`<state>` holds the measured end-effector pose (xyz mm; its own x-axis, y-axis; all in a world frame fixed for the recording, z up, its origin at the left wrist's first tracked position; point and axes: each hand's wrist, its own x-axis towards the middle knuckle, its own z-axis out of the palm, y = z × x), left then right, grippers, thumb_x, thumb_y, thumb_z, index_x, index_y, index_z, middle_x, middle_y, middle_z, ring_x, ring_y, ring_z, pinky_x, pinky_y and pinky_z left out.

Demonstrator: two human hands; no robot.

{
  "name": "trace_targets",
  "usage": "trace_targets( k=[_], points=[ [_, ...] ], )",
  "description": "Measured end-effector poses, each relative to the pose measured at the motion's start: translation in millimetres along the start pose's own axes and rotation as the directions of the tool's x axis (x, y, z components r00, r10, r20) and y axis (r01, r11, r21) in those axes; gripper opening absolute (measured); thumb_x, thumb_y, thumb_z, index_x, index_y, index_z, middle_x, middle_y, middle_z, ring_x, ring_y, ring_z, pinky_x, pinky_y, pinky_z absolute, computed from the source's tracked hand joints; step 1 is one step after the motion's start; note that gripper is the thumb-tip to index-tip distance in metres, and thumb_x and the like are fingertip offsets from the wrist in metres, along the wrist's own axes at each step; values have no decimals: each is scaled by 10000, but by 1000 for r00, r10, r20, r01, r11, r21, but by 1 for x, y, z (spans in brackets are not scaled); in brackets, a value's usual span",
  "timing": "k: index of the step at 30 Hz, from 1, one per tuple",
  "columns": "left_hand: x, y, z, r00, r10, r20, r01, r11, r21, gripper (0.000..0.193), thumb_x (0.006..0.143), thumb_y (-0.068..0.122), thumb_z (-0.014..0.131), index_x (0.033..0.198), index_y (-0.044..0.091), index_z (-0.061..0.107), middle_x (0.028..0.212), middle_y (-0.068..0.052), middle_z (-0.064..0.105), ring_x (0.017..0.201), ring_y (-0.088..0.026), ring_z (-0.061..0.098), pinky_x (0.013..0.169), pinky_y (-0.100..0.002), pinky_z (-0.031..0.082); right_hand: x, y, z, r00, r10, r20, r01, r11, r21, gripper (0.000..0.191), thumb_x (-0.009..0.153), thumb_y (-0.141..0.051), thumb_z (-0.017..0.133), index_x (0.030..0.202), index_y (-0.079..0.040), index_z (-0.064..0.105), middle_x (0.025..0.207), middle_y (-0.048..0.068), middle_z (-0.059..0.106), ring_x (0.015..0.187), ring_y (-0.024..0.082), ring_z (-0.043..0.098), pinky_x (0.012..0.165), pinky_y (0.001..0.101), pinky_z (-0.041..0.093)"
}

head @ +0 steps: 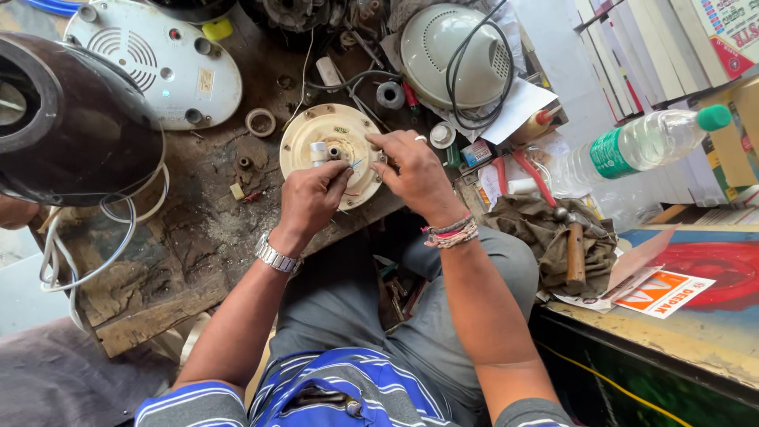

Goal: The person sits on the floor and uses a screwdriver to adjust wires and components inside a white circular appliance base. They connect wires to a terminal, tighten screws, and briefly test the connection by plugging a cord into a wall socket before continuing adjustments.

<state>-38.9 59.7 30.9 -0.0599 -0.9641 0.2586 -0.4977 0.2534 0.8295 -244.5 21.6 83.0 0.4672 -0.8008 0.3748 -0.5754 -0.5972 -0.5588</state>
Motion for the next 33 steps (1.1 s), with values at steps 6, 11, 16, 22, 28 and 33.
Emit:
trace_targets(
  k=[6, 11, 16, 22, 28, 33],
  points=[
    [0, 3, -7, 1000, 5, 20, -5, 1000, 17, 165, 955, 248, 769, 1078, 139, 777, 870, -127, 755, 733, -276, 746, 627, -361, 571, 0, 4, 12, 997, 59, 50, -57, 998, -34, 104, 930, -147, 768, 1008, -92, 729, 954, 75, 695, 916, 301, 652, 821, 411, 517],
    [-11, 7, -28, 998, 39, 52, -44, 994, 96, 255, 921, 249, 782, 1152, 152, 733, 871, -87, 717, 634, -256, 677, 575, -386, 527, -3, 2, 13, 997, 69, 38, -65, 992, -105, 99, 939, -153, 754, 985, -73, 719, 942, 85, 673, 901, 308, 638, 797, 412, 516],
    [-31, 8, -40, 927, 189, 323, -274, 931, 242, 306, 797, 237, 798, 1087, 155, 745, 857, -75, 611, 737, -277, 649, 608, -412, 528, 0, -5, 7, 994, 104, 27, -99, 985, -141, 98, 940, -174, 753, 975, -86, 729, 930, 72, 676, 885, 292, 636, 778, 399, 523],
    [-36, 5, -24, 942, 152, 298, -253, 907, 337, 80, 889, 160, 731, 962, 142, 704, 926, -66, 598, 838, -257, 650, 652, -400, 533, 0, -6, 5, 992, 121, 26, -115, 980, -159, 106, 930, -190, 762, 962, -95, 728, 909, 56, 678, 870, 272, 640, 766, 386, 530],
    [-12, 15, -14, 998, -64, -17, 63, 996, -68, 108, 988, 124, 694, 1053, 37, 687, 981, -106, 713, 799, -236, 714, 708, -356, 562, -2, -12, 15, 998, 49, 40, -42, 985, -166, 94, 905, -164, 767, 950, -102, 712, 907, 60, 673, 866, 277, 641, 763, 387, 527],
    [7, 13, -11, 996, -8, -90, 1, 996, -85, 133, 946, 95, 723, 1054, 20, 736, 969, -140, 708, 821, -272, 713, 712, -372, 560, 0, -22, 21, 996, -87, 12, 88, 976, -199, 119, 893, -107, 780, 980, -83, 702, 938, 66, 663, 919, 284, 633, 821, 394, 529]
  ],
)
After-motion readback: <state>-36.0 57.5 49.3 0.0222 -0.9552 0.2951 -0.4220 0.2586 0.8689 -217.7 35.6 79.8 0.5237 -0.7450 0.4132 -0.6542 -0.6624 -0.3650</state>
